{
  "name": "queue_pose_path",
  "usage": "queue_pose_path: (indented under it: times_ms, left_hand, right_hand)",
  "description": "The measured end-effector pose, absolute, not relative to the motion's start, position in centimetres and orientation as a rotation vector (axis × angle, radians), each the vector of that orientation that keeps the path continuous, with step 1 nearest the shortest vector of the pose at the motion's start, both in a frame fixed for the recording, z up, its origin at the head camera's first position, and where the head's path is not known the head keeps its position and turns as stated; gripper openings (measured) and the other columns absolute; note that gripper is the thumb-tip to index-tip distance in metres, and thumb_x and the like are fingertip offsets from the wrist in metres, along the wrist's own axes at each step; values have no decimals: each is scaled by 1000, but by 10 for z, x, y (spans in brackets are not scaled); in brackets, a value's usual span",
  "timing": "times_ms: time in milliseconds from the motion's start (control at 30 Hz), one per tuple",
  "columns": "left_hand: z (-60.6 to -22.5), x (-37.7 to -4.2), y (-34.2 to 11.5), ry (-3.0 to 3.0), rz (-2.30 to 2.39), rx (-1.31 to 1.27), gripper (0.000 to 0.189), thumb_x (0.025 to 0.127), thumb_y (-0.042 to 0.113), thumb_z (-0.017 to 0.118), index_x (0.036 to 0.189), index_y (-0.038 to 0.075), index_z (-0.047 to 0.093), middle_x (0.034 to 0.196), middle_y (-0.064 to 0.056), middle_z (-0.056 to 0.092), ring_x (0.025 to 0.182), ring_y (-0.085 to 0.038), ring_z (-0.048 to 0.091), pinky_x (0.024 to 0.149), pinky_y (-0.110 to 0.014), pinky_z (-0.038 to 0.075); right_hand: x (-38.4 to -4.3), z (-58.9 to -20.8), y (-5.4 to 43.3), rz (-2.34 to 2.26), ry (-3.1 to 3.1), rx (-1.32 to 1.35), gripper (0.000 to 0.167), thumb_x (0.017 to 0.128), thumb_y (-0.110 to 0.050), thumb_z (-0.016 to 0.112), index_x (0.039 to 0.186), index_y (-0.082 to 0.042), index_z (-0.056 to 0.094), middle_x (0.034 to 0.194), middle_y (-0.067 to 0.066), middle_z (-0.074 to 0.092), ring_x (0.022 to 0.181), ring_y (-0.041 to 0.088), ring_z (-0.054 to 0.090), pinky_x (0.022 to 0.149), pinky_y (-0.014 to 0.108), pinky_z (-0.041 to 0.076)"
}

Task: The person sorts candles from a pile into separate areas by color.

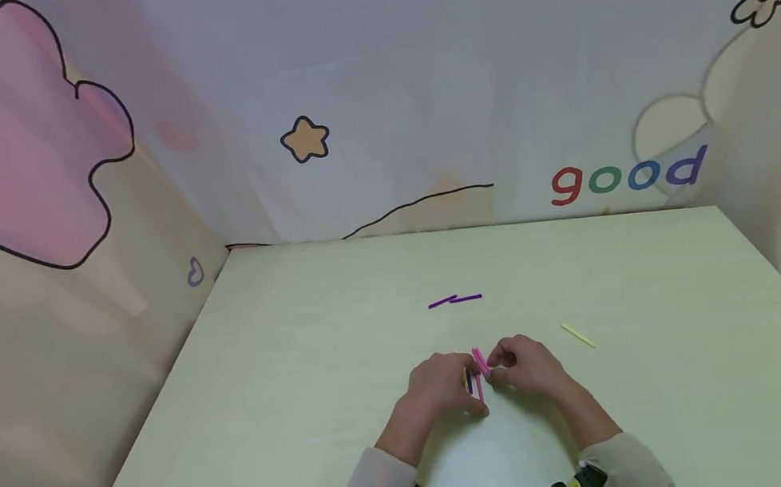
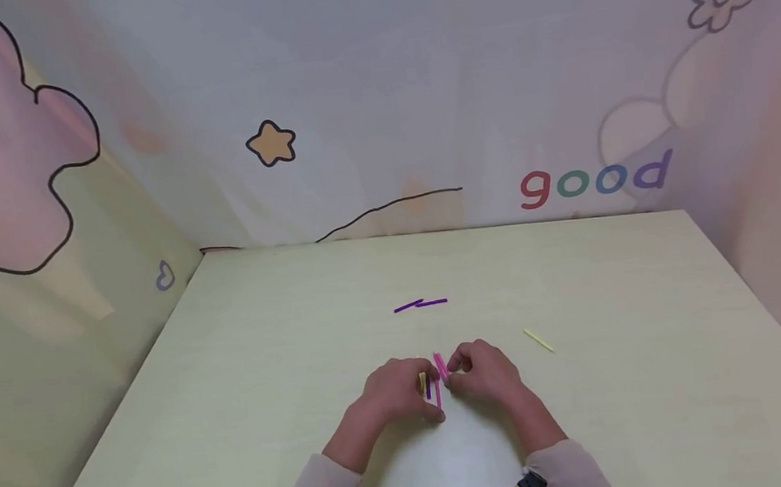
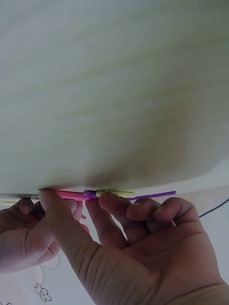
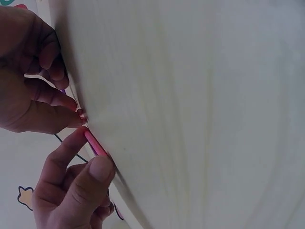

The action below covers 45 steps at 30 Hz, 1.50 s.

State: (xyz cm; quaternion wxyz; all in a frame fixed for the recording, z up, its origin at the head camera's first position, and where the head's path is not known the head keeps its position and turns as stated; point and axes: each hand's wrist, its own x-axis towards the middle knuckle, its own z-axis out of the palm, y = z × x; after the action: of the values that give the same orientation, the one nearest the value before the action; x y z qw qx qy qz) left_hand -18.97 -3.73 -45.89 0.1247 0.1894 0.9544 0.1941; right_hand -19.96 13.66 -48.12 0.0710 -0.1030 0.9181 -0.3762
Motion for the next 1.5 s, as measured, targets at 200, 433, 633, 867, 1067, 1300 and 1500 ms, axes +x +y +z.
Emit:
queue_pose_path:
  times_ms: [200, 433, 633, 867, 1067, 1300, 1500]
  left_hand:
    - [-460, -192, -44, 2748, 665, 589, 49, 60, 32, 88, 104, 19, 69, 73, 9, 53, 68, -10, 47, 56, -23, 38]
    - [-461, -191, -48, 2675, 758, 601, 52, 60, 27, 89, 106, 15, 68, 81, 6, 57, 74, -10, 49, 64, -23, 40]
    - [-463, -192, -51, 2665, 760, 625, 49, 61, 27, 88, 103, 16, 66, 75, 8, 54, 69, -9, 48, 60, -22, 39]
    - [-463, -194, -55, 2682, 785, 648, 47, 61, 31, 86, 102, 22, 65, 66, 8, 52, 60, -6, 47, 52, -23, 38]
    - [-462, -196, -59, 2658, 865, 662, 48, 61, 33, 86, 103, 22, 65, 65, 8, 52, 58, -6, 47, 51, -23, 37]
    - [-460, -200, -72, 2560, 1084, 686, 51, 61, 27, 87, 106, 19, 64, 71, 4, 55, 61, -9, 49, 53, -24, 41]
    - [-457, -205, -83, 2550, 1136, 674, 53, 61, 28, 87, 109, 19, 65, 80, 0, 59, 70, -11, 52, 58, -26, 44]
  right_hand:
    - [-200, -481, 137, -1128, 2766, -297, 10, 77, -11, 72, 85, -9, 66, 76, 2, 48, 76, 19, 45, 67, 33, 36]
    - [-199, -480, 136, -1118, 2744, -272, 11, 78, -12, 72, 86, -8, 66, 78, 3, 49, 78, 20, 45, 68, 33, 37]
    - [-199, -481, 136, -1127, 2748, -277, 11, 77, -12, 72, 85, -8, 66, 77, 2, 49, 78, 20, 45, 68, 33, 37]
    - [-198, -481, 135, -1148, 2732, -270, 12, 77, -13, 73, 86, -9, 66, 78, 3, 49, 78, 20, 45, 67, 33, 37]
    - [-199, -482, 136, -1159, 2730, -256, 13, 77, -13, 74, 86, -9, 66, 78, 2, 49, 78, 20, 45, 67, 33, 37]
    - [-197, -482, 137, -1167, 2731, -263, 14, 76, -14, 75, 85, -9, 66, 77, 2, 49, 77, 19, 45, 67, 33, 37]
    - [-198, -481, 135, -1162, 2726, -230, 13, 77, -13, 75, 86, -9, 66, 78, 2, 49, 78, 20, 45, 68, 33, 37]
